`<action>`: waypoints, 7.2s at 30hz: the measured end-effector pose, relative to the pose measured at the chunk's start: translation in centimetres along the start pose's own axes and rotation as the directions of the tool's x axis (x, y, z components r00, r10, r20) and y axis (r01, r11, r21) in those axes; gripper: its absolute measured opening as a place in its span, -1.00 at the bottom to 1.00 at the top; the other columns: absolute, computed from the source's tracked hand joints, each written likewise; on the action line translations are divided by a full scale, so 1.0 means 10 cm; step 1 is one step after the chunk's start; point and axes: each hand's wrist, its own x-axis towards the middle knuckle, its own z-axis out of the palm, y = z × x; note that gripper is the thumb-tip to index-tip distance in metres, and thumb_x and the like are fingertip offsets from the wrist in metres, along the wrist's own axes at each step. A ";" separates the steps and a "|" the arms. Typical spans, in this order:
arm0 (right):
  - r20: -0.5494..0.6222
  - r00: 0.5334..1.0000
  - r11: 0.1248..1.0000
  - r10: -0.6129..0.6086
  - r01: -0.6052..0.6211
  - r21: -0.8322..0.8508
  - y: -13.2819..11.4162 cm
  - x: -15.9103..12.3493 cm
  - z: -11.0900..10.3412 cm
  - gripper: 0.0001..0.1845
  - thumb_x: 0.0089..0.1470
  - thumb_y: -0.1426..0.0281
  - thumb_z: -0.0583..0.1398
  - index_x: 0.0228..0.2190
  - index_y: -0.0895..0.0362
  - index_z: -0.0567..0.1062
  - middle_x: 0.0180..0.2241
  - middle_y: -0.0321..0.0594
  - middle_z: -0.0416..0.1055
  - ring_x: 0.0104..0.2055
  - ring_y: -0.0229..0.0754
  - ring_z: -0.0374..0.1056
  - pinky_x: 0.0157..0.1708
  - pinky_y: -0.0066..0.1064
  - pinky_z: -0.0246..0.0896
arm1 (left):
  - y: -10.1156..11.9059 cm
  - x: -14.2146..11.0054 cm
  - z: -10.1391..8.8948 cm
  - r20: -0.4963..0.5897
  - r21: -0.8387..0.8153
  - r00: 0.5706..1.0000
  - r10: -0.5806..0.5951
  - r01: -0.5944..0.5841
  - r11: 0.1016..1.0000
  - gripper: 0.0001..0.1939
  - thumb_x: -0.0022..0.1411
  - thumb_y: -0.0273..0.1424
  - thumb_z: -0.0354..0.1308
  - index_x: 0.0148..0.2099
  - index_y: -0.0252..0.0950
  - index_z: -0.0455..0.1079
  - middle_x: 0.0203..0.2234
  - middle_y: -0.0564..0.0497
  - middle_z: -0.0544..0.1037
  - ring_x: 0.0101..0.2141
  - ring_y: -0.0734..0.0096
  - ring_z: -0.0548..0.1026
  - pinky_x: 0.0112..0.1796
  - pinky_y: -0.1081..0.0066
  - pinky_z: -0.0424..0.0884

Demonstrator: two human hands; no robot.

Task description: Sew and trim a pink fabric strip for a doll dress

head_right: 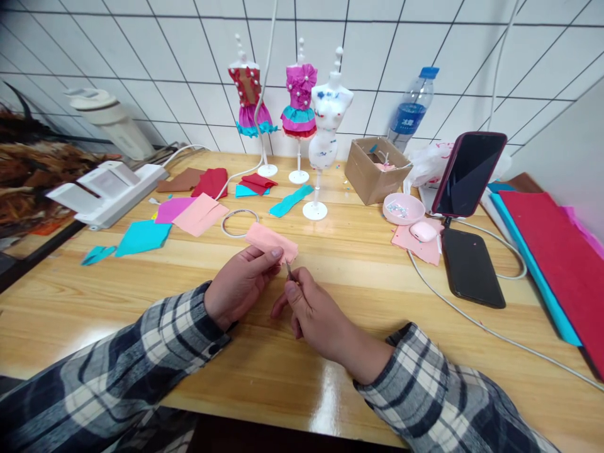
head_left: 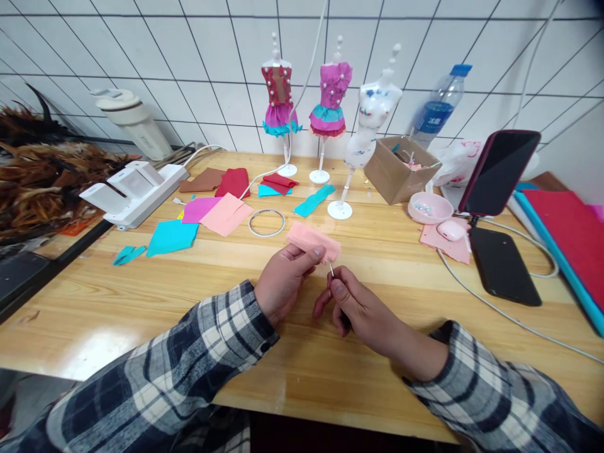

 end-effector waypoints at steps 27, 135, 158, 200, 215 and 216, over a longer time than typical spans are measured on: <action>-0.002 1.000 0.999 0.026 -0.026 0.044 -0.01 0.02 -0.02 -0.60 0.24 -0.05 -0.08 -0.27 0.03 0.11 -0.40 -0.32 0.47 -0.71 -0.42 0.05 -0.70 -0.49 -0.03 | -0.01 0.05 -0.03 0.033 0.034 0.999 0.029 -0.030 0.999 -0.74 0.02 -0.32 0.38 -0.29 -0.39 0.49 -0.39 0.02 0.55 -0.36 0.52 0.42 -0.24 0.46 0.28; 0.237 0.957 0.986 0.167 -0.156 -0.065 -0.13 -0.10 -0.41 -0.56 0.28 -0.03 -0.11 -0.31 0.08 0.22 -0.47 -0.33 0.35 -0.58 -0.36 0.10 -0.54 -0.43 0.02 | 0.16 0.14 -0.22 0.223 0.210 0.965 -0.135 0.088 0.974 -0.75 -0.06 -0.32 0.43 -0.40 -0.36 0.49 -0.49 0.05 0.52 -0.46 0.53 0.38 -0.33 0.45 0.28; 0.179 0.954 0.971 0.239 -0.240 -0.018 -0.12 -0.10 -0.38 -0.52 0.17 -0.11 0.02 -0.31 0.07 0.25 -0.51 -0.42 0.08 -0.51 -0.35 0.01 -0.56 -0.49 0.00 | 0.18 0.13 -0.21 0.244 0.313 0.961 -0.132 0.051 0.948 -0.77 -0.03 -0.36 0.42 -0.35 -0.39 0.52 -0.46 -0.01 0.61 -0.41 0.47 0.49 -0.28 0.43 0.35; 0.146 0.947 0.948 0.286 -0.301 0.101 -0.10 -0.06 -0.39 -0.55 0.10 -0.06 0.15 -0.39 0.06 0.23 -0.58 -0.47 0.03 -0.60 -0.38 -0.09 -0.63 -0.48 -0.22 | 0.17 0.13 -0.19 0.254 0.317 0.963 -0.086 0.001 0.948 -0.75 -0.04 -0.32 0.42 -0.36 -0.37 0.52 -0.43 -0.02 0.62 -0.37 0.41 0.53 -0.21 0.38 0.39; -0.054 0.992 0.986 0.116 -0.108 0.129 -0.07 -0.03 -0.34 -0.51 0.10 -0.12 0.09 -0.39 0.07 0.26 -0.57 -0.49 0.00 -0.62 -0.40 -0.08 -0.65 -0.52 -0.06 | 0.11 0.12 -0.18 0.092 0.065 0.995 -0.042 0.036 0.997 -0.73 -0.04 -0.30 0.43 -0.32 -0.33 0.50 -0.41 0.06 0.56 -0.36 0.54 0.46 -0.23 0.49 0.34; -0.125 0.987 0.982 0.100 -0.078 0.172 -0.06 -0.01 -0.29 -0.52 0.09 -0.10 0.12 -0.38 0.06 0.24 -0.57 -0.50 0.00 -0.63 -0.41 -0.09 -0.64 -0.51 -0.02 | 0.10 0.11 -0.16 0.075 0.013 0.996 -0.047 0.046 0.999 -0.75 -0.04 -0.31 0.43 -0.33 -0.32 0.50 -0.42 0.08 0.55 -0.37 0.56 0.46 -0.23 0.50 0.35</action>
